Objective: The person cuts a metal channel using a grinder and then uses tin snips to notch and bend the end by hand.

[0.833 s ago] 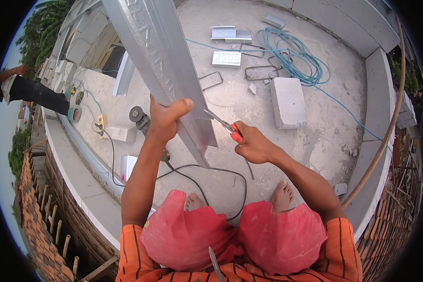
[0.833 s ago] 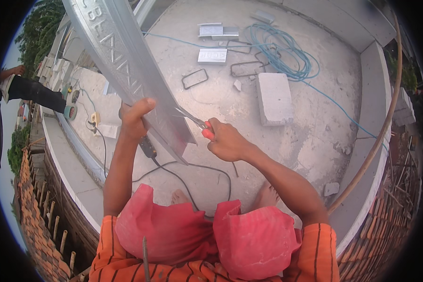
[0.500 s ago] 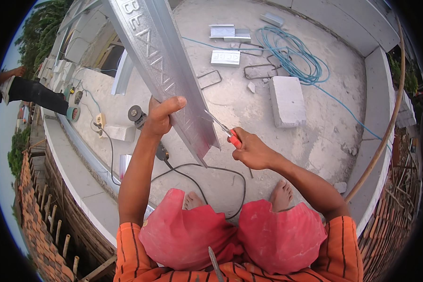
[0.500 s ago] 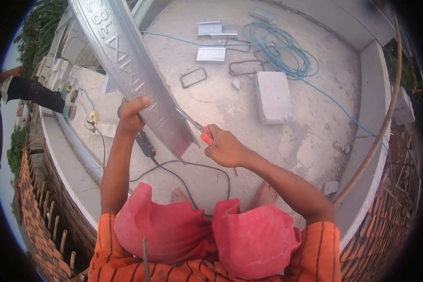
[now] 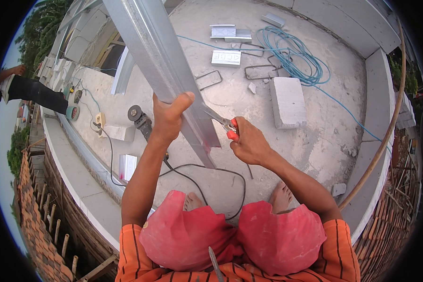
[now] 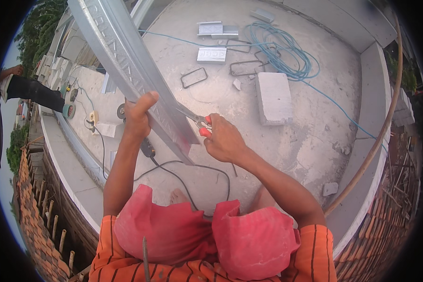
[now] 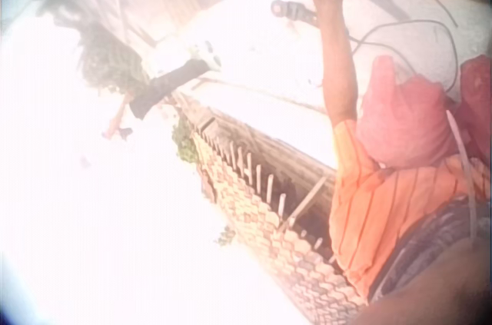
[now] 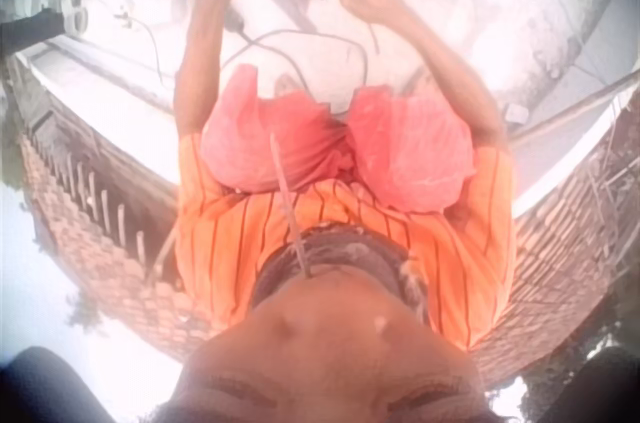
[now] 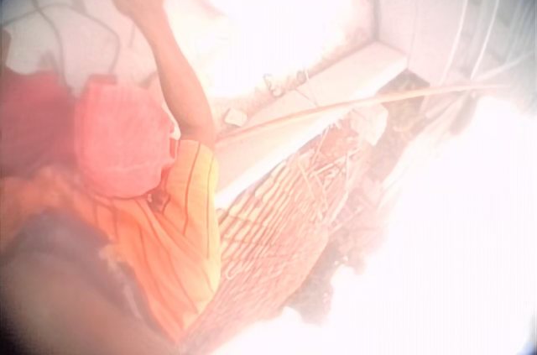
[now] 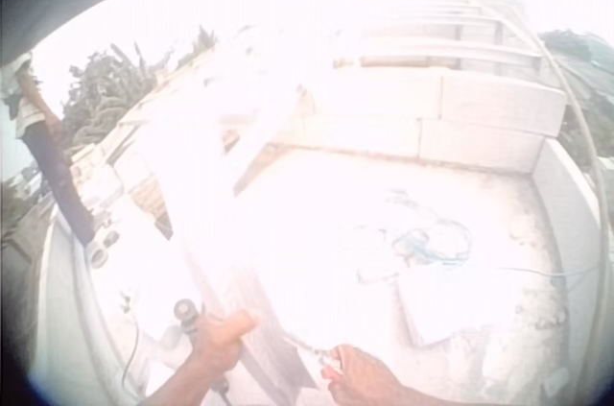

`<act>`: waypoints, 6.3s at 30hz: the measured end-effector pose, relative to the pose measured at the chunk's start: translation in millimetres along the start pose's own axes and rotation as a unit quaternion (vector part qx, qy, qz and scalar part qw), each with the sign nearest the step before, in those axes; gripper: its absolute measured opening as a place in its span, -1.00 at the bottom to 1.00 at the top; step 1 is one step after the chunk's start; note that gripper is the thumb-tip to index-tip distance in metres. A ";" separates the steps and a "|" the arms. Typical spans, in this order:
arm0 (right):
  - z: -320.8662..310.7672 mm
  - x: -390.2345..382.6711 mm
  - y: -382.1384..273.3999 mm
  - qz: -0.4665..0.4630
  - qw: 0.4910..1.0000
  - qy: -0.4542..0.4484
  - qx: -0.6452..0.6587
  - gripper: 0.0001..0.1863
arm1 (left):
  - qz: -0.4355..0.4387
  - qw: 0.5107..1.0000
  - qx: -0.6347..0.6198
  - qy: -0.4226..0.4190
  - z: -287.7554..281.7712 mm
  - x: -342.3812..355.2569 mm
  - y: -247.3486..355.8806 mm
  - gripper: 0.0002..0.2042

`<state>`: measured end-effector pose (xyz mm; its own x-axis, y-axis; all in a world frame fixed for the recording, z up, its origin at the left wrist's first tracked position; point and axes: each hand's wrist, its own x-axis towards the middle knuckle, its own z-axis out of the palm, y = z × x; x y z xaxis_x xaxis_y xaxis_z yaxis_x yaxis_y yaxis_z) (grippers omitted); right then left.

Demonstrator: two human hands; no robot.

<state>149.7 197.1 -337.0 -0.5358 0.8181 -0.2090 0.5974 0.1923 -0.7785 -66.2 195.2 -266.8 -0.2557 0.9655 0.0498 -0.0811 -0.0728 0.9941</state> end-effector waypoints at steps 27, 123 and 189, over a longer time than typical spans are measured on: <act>24.9 -59.6 153.5 0.043 0.961 0.067 -0.263 -0.19 | -0.008 0.987 -0.162 0.006 -61.7 28.7 -3.1 -0.26; 51.7 101.3 91.4 -0.143 0.977 0.044 -0.152 -0.50 | 0.068 0.945 -0.126 0.293 -162.9 -77.3 -116.9 -0.35; 72.3 129.6 92.0 -0.221 0.958 -0.022 -0.183 0.09 | 0.027 0.906 -0.265 0.329 -159.5 -60.0 -106.3 -0.37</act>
<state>92.1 281.6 -478.4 -0.8045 0.5906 0.0630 0.4708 0.6987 -0.5387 -195.9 105.1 -390.9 -0.7782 0.6112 -0.1446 -0.4579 -0.3946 0.7966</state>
